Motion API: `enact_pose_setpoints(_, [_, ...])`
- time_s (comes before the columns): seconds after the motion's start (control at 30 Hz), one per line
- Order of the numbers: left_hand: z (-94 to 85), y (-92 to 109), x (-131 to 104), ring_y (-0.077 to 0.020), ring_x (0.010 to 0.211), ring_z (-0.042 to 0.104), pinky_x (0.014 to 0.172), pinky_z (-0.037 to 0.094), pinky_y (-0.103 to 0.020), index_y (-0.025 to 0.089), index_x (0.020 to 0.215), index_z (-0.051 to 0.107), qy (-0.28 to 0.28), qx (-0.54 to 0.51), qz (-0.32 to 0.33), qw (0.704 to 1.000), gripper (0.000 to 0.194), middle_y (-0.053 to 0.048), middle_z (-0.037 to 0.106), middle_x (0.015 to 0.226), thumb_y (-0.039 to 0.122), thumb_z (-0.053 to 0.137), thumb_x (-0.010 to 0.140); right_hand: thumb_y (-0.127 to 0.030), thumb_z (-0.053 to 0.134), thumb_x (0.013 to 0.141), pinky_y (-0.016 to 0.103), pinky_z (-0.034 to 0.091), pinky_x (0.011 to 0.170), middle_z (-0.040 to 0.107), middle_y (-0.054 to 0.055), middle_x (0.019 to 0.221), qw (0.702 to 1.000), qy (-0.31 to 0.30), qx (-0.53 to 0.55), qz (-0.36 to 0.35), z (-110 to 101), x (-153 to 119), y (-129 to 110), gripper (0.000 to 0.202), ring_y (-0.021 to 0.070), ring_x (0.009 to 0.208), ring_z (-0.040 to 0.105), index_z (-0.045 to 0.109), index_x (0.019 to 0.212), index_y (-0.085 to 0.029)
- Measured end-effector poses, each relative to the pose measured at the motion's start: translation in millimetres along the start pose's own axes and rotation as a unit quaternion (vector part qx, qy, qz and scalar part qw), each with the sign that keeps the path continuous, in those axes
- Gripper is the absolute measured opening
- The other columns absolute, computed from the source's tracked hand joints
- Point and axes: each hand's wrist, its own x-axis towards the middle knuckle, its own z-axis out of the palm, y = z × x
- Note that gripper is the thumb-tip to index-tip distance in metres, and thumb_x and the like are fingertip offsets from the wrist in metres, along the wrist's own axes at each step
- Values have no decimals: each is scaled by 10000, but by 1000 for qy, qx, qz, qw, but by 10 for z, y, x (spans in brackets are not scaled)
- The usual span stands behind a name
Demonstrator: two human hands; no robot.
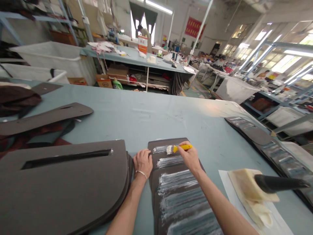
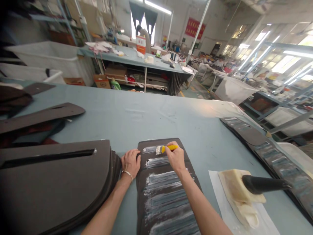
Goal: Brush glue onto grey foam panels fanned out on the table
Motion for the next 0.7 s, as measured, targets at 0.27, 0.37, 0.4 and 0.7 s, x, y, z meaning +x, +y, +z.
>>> enact_pose_setpoints(0.27, [-22, 26, 19, -227, 1086, 503, 943, 334, -411, 225, 957, 609, -2, -2, -7, 1000, 176, -66, 619, 1100, 211, 479, 841, -352, 513, 730, 228, 307, 505, 494, -45, 528, 996, -37, -79, -33, 265, 257, 140, 187, 118, 489, 426, 618, 781, -206])
enact_pose_setpoints(0.37, [-23, 20, 28, -226, 1087, 505, 940, 342, -407, 221, 960, 614, 0, -9, -14, 1000, 181, -71, 619, 1098, 219, 471, 849, -355, 505, 717, 237, 293, 505, 460, -46, 488, 986, 50, -160, 10, -134, 399, 399, 187, 125, 473, 408, 606, 756, -202])
enact_pose_setpoints(0.4, [-22, 18, 34, -225, 1093, 502, 941, 343, -405, 218, 975, 612, 3, -11, -16, 1000, 191, -72, 615, 1112, 226, 462, 857, -355, 503, 715, 238, 293, 511, 463, -44, 491, 981, 75, -179, 15, -239, 440, 448, 187, 127, 478, 411, 604, 752, -201])
enact_pose_setpoints(0.7, [35, 12, 120, -221, 1129, 475, 967, 304, -432, 251, 1070, 605, 4, 7, 10, 1000, 272, -45, 612, 1179, 239, 387, 908, -394, 536, 739, 212, 320, 509, 488, -56, 525, 998, -37, -20, -41, 646, 476, -112, 219, 109, 490, 431, 621, 807, -204])
